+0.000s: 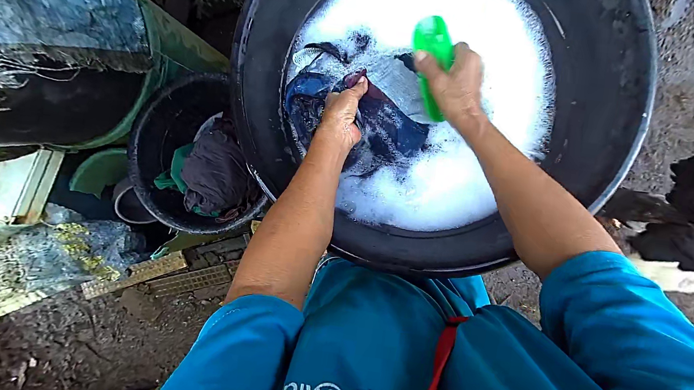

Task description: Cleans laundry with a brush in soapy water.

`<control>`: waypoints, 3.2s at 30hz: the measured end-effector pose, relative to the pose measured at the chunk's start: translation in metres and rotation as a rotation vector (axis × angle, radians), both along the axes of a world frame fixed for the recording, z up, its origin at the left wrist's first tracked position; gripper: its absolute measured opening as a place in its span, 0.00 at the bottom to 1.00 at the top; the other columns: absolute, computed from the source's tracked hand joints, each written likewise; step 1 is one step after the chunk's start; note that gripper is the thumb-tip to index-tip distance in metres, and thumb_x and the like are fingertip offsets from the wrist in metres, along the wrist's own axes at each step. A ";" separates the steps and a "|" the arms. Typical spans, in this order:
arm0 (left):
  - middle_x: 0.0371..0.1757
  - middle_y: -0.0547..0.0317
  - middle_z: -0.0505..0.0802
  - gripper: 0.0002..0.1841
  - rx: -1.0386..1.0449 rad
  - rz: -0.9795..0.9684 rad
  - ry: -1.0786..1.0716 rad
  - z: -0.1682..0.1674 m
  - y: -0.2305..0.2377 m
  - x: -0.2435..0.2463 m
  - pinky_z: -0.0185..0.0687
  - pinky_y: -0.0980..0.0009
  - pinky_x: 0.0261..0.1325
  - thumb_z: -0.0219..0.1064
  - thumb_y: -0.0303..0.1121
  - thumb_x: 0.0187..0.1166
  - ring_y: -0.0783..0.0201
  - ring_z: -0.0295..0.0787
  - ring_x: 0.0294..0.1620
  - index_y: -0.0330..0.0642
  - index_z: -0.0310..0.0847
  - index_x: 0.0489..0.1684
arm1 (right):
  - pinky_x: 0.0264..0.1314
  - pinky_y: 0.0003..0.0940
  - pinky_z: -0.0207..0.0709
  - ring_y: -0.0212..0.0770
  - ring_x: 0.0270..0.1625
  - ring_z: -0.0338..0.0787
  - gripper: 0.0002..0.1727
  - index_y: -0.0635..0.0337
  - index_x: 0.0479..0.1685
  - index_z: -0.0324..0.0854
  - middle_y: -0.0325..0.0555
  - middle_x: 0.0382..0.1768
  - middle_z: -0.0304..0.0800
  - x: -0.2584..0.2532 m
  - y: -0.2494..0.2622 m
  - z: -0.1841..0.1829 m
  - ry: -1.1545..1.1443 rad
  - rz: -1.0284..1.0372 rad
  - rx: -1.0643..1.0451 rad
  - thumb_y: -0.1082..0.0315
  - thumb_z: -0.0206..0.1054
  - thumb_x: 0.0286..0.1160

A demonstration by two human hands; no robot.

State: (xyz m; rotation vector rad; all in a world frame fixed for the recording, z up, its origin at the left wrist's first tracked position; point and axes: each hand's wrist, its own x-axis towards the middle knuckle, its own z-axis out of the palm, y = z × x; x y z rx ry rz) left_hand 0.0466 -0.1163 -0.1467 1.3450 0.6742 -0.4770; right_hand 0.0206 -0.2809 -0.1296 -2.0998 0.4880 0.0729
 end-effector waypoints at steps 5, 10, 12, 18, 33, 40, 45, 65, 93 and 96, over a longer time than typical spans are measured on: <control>0.77 0.43 0.79 0.24 0.036 0.092 0.035 0.002 -0.005 -0.009 0.76 0.50 0.75 0.54 0.41 0.93 0.52 0.77 0.77 0.38 0.65 0.82 | 0.62 0.70 0.77 0.69 0.58 0.89 0.36 0.75 0.58 0.82 0.72 0.51 0.89 -0.011 0.012 -0.032 0.154 0.343 -0.120 0.41 0.66 0.81; 0.80 0.43 0.76 0.25 0.031 0.078 0.064 0.003 -0.007 -0.008 0.75 0.46 0.76 0.55 0.40 0.92 0.50 0.74 0.80 0.39 0.62 0.84 | 0.69 0.69 0.73 0.70 0.67 0.85 0.38 0.78 0.58 0.80 0.75 0.60 0.85 -0.008 -0.061 -0.044 0.328 -0.056 -0.202 0.41 0.64 0.83; 0.79 0.43 0.77 0.25 0.037 0.068 0.063 0.003 -0.005 -0.008 0.76 0.47 0.76 0.56 0.41 0.92 0.50 0.75 0.79 0.40 0.63 0.84 | 0.70 0.67 0.73 0.68 0.68 0.85 0.37 0.79 0.59 0.80 0.75 0.60 0.85 -0.006 -0.065 -0.037 0.309 -0.157 -0.185 0.43 0.64 0.82; 0.80 0.44 0.76 0.26 0.117 -0.009 0.097 0.005 -0.005 -0.012 0.72 0.43 0.77 0.58 0.43 0.91 0.49 0.72 0.81 0.40 0.65 0.83 | 0.62 0.68 0.78 0.67 0.58 0.90 0.35 0.75 0.56 0.82 0.70 0.50 0.89 -0.008 0.018 -0.016 0.112 0.344 -0.128 0.42 0.65 0.82; 0.64 0.50 0.87 0.25 -0.016 -0.414 -0.152 0.043 0.002 -0.016 0.82 0.58 0.59 0.46 0.50 0.95 0.58 0.85 0.61 0.43 0.70 0.78 | 0.73 0.64 0.72 0.66 0.71 0.84 0.37 0.78 0.60 0.81 0.73 0.64 0.85 -0.005 -0.074 -0.036 0.285 -0.252 -0.184 0.43 0.64 0.82; 0.47 0.58 0.89 0.13 -0.124 -0.204 -0.215 0.046 0.016 -0.025 0.87 0.68 0.50 0.60 0.36 0.88 0.68 0.88 0.48 0.44 0.76 0.64 | 0.61 0.51 0.80 0.50 0.54 0.89 0.33 0.73 0.55 0.82 0.60 0.52 0.88 0.013 -0.087 -0.038 0.083 -0.427 0.149 0.44 0.69 0.79; 0.64 0.45 0.85 0.28 0.116 -0.425 -0.129 0.044 0.011 -0.026 0.82 0.61 0.66 0.69 0.28 0.81 0.59 0.84 0.62 0.33 0.64 0.78 | 0.37 0.30 0.83 0.29 0.32 0.86 0.20 0.55 0.47 0.80 0.35 0.31 0.84 -0.003 -0.079 -0.004 -0.032 -0.228 0.610 0.48 0.52 0.92; 0.45 0.57 0.93 0.12 -0.637 -0.390 -1.168 0.199 0.120 -0.027 0.88 0.65 0.62 0.71 0.38 0.70 0.65 0.91 0.54 0.41 0.84 0.44 | 0.46 0.16 0.86 0.13 0.39 0.90 0.21 0.35 0.34 0.82 0.15 0.32 0.93 -0.061 -0.053 0.118 -0.663 0.113 0.595 0.73 0.48 0.86; 0.66 0.69 0.84 0.41 -0.171 -0.387 -0.841 0.161 0.078 -0.052 0.81 0.67 0.75 0.67 0.58 0.79 0.72 0.82 0.69 0.46 0.51 0.83 | 0.47 0.33 0.85 0.29 0.37 0.87 0.21 0.66 0.62 0.80 0.42 0.39 0.87 -0.050 -0.024 0.021 -0.032 0.192 0.325 0.59 0.49 0.93; 0.65 0.67 0.87 0.43 -0.436 -0.405 -0.890 0.161 0.068 -0.056 0.79 0.62 0.78 0.76 0.62 0.67 0.67 0.83 0.71 0.49 0.61 0.75 | 0.47 0.38 0.81 0.35 0.39 0.84 0.15 0.66 0.64 0.82 0.49 0.43 0.88 -0.061 -0.001 0.008 0.236 0.336 0.320 0.68 0.57 0.90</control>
